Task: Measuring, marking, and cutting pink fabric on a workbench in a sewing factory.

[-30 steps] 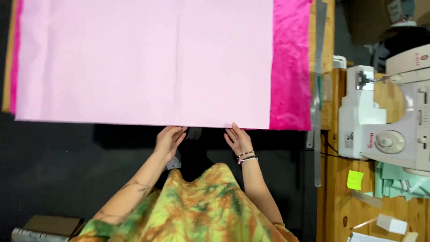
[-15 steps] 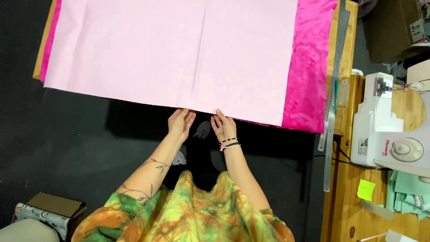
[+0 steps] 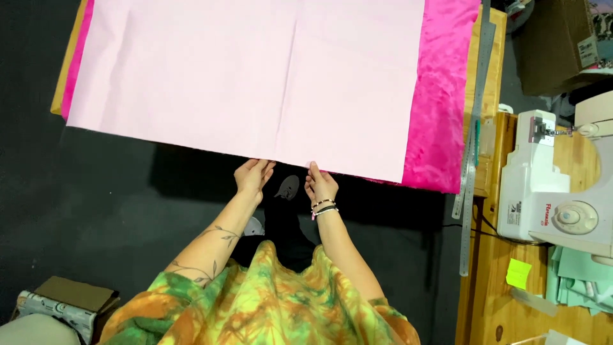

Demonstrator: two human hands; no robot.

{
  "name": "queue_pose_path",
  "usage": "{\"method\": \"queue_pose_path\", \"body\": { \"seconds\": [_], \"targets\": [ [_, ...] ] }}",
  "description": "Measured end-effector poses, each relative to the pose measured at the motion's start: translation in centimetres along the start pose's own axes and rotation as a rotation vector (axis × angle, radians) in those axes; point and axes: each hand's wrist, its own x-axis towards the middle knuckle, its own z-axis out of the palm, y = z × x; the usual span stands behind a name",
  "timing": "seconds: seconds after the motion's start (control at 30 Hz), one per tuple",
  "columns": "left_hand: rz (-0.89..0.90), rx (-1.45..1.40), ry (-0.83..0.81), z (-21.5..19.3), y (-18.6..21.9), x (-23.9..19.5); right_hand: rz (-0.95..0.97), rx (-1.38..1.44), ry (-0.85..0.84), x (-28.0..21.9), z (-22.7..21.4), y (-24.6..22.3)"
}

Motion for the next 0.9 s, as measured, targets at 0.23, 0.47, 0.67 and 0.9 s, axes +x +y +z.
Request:
{"method": "queue_pose_path", "body": {
  "seconds": [0.23, 0.47, 0.67, 0.9],
  "targets": [
    [0.016, 0.022, 0.008, -0.1, 1.3, -1.8, -0.075, -0.046, 0.058, 1.2, -0.5, 1.3],
    [0.061, 0.097, 0.098, -0.1, 0.4, 0.0, -0.197, -0.106, 0.121, 1.3, -0.6, 1.6],
    [-0.080, 0.031, 0.036, 0.6, 2.6, -2.1, -0.086, -0.137, 0.051, 0.0, -1.0, 1.2],
    [-0.111, 0.002, -0.060, -0.8, 1.0, -0.4, 0.133, -0.319, -0.132, -1.5, -4.3, 2.6]
  ]
}}
